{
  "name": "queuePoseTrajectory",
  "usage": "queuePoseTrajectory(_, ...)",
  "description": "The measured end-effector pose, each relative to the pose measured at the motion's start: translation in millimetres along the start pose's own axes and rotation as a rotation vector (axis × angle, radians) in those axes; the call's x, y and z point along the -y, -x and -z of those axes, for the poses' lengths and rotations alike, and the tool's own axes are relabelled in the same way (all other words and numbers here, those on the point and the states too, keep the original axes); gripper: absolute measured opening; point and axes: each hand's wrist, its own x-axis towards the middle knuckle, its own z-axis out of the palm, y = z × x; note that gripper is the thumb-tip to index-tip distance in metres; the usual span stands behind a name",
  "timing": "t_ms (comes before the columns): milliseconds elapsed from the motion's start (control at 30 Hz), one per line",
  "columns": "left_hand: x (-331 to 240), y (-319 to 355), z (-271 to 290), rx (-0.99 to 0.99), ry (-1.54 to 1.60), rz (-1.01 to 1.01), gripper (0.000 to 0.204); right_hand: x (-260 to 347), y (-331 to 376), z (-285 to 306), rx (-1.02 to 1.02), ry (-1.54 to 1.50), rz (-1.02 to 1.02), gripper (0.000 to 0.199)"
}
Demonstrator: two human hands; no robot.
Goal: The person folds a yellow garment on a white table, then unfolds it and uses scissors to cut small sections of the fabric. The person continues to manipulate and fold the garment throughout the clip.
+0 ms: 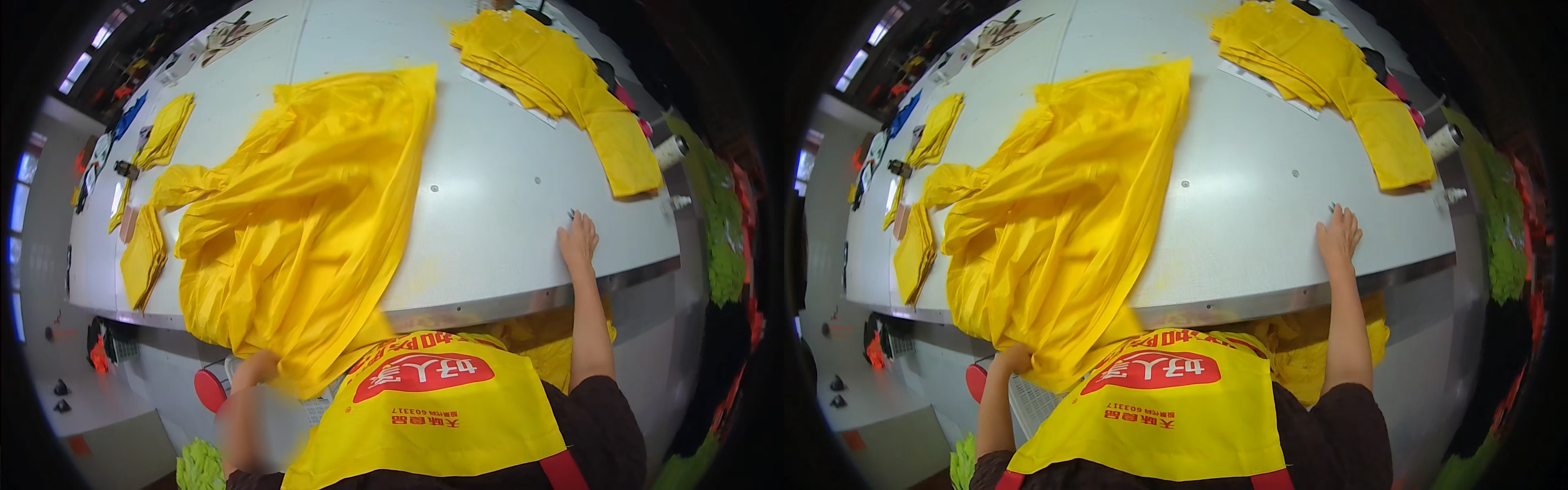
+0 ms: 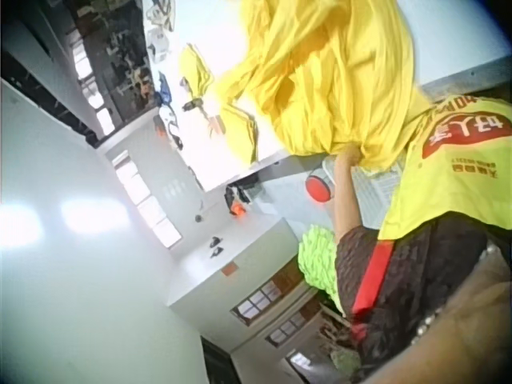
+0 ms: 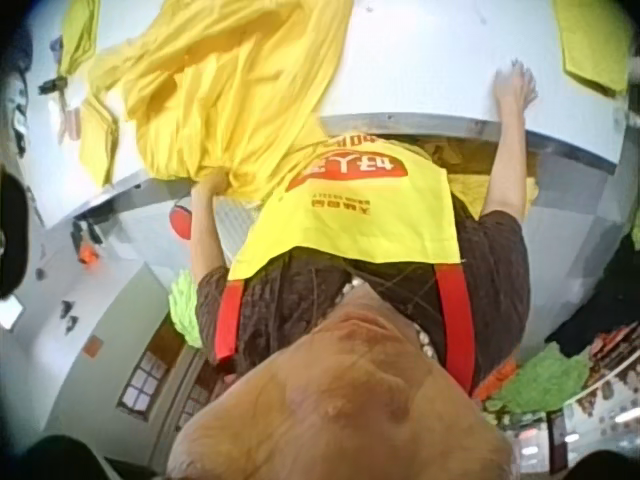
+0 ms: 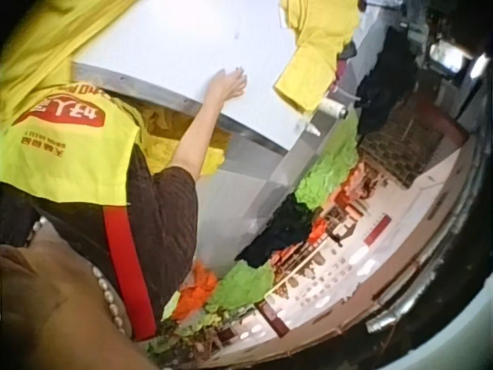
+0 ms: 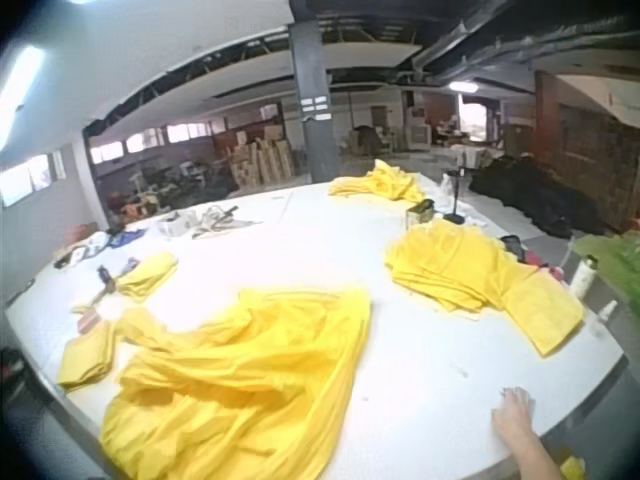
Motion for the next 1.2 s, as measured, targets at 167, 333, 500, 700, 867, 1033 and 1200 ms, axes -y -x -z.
queuePoseTrajectory(167,26,61,-47,-0.359,0.04,0.646,0.025,51,12,77,1.177,-0.57,0.153,0.023)
queuePoseTrajectory(333,-100,18,3,-1.267,0.122,0.054,0.035,73,67,150,1.877,-0.244,0.812,0.033)
queuePoseTrajectory(500,-227,-56,64,-1.202,-0.092,-0.279,0.053,47,78,120,2.262,-0.859,0.631,0.054)
queuePoseTrajectory(700,-271,-134,100,-1.131,-0.279,-0.084,0.06,75,73,116,2.208,-0.516,0.878,0.052)
queuePoseTrajectory(867,-236,-144,80,-0.873,-0.075,-0.196,0.035,165,39,148,1.604,0.011,1.296,0.037)
queuePoseTrajectory(1033,-205,9,61,-0.845,0.037,-0.394,0.024,268,-2,169,0.604,-0.441,1.358,0.02)
queuePoseTrajectory(1200,-162,159,33,-0.881,0.029,-0.369,0.029,439,24,166,0.376,-0.432,1.699,0.016)
